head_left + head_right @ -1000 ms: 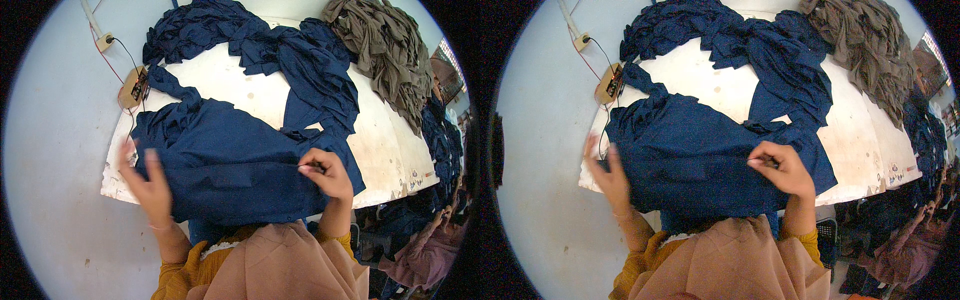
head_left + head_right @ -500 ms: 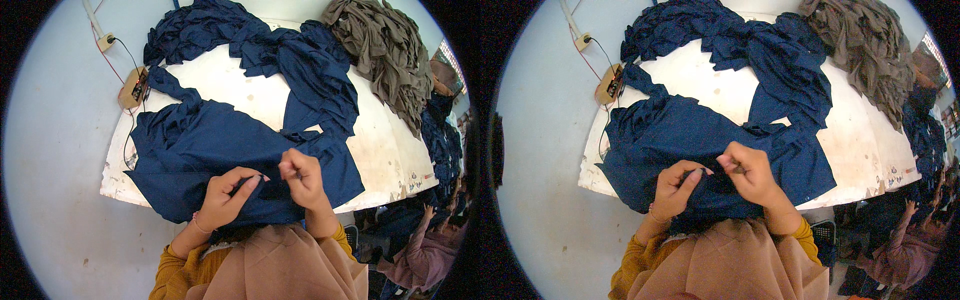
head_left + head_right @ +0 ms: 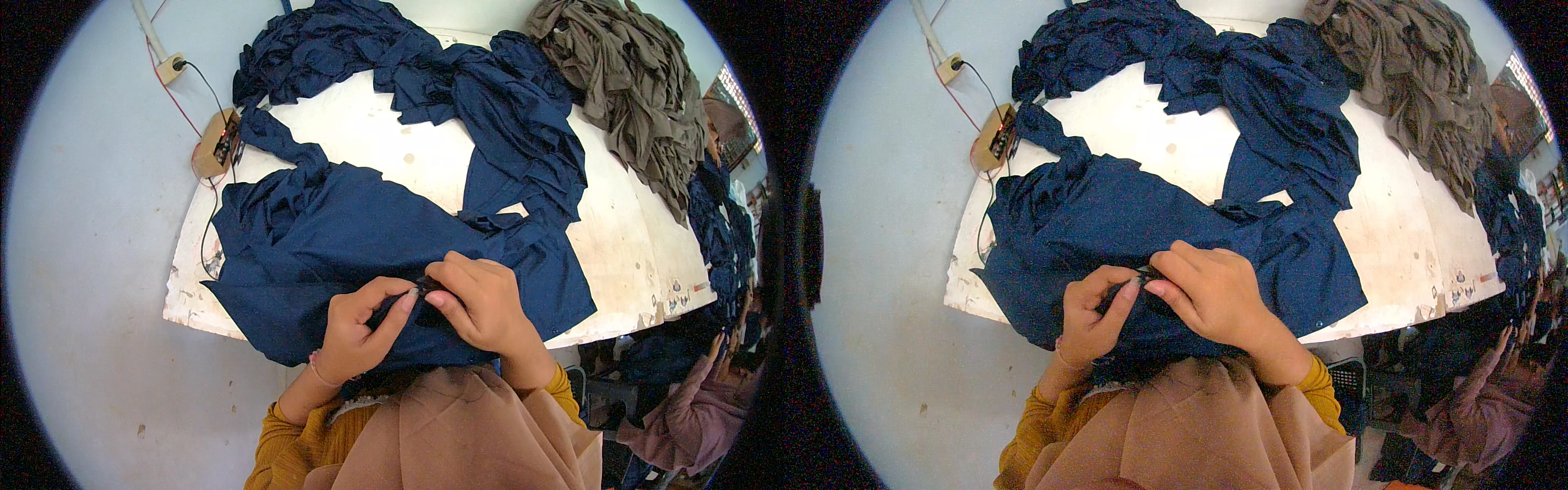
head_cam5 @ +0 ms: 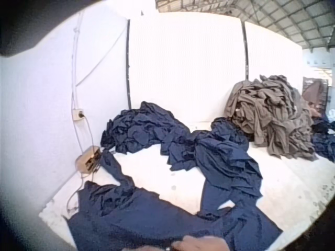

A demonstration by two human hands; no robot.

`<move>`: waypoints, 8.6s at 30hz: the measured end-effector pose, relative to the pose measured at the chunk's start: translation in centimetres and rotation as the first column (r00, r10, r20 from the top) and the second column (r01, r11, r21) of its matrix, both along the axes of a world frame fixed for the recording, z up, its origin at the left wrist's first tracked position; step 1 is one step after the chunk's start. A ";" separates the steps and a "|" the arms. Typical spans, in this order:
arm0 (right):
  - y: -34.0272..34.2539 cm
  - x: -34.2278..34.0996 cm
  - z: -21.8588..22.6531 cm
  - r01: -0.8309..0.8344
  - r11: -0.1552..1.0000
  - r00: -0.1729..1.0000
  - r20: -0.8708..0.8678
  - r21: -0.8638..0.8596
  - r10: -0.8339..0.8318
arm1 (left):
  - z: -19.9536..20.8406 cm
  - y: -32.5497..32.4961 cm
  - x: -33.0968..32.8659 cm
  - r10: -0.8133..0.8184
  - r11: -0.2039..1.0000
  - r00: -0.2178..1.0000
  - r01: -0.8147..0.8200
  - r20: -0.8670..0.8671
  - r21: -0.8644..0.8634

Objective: The person inspects a dark blue shirt by hand, turning it over and checking seams, buttons, and fabric areas on a white worktable. The person repeatedly manipulates the same shirt without using tools.

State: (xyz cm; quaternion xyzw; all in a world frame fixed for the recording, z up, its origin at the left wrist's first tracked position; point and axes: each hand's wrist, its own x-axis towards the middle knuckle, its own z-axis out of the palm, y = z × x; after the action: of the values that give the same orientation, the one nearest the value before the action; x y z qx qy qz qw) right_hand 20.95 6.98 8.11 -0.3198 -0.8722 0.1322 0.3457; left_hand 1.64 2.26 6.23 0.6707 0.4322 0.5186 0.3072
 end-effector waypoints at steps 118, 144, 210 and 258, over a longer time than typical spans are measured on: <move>-0.7 0.8 0.9 -0.071 0.961 0.997 -0.044 -0.268 0.061 | 1.6 0.7 -0.8 -0.245 0.969 0.969 0.244 -0.014 -0.033; 0.9 1.4 0.4 -0.223 0.938 0.932 -0.342 -0.266 0.125 | 1.3 0.9 -1.1 -0.245 0.969 0.970 0.245 -0.003 0.028; 2.8 2.7 -0.4 -0.376 0.790 0.904 -0.381 -0.485 0.196 | 3.4 0.3 -3.6 0.423 0.883 0.813 -0.271 -0.401 0.383; 4.0 2.1 -1.0 -0.308 0.805 0.947 -0.246 -0.507 0.208 | -0.7 1.6 -0.8 -0.195 0.978 0.954 0.170 -0.229 -0.122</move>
State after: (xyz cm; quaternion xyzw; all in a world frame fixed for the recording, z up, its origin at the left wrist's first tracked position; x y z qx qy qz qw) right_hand 23.06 10.93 7.11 -0.2688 -0.8005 0.4457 0.2972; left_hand 0.84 3.83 5.57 0.7490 0.4280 0.3807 0.3330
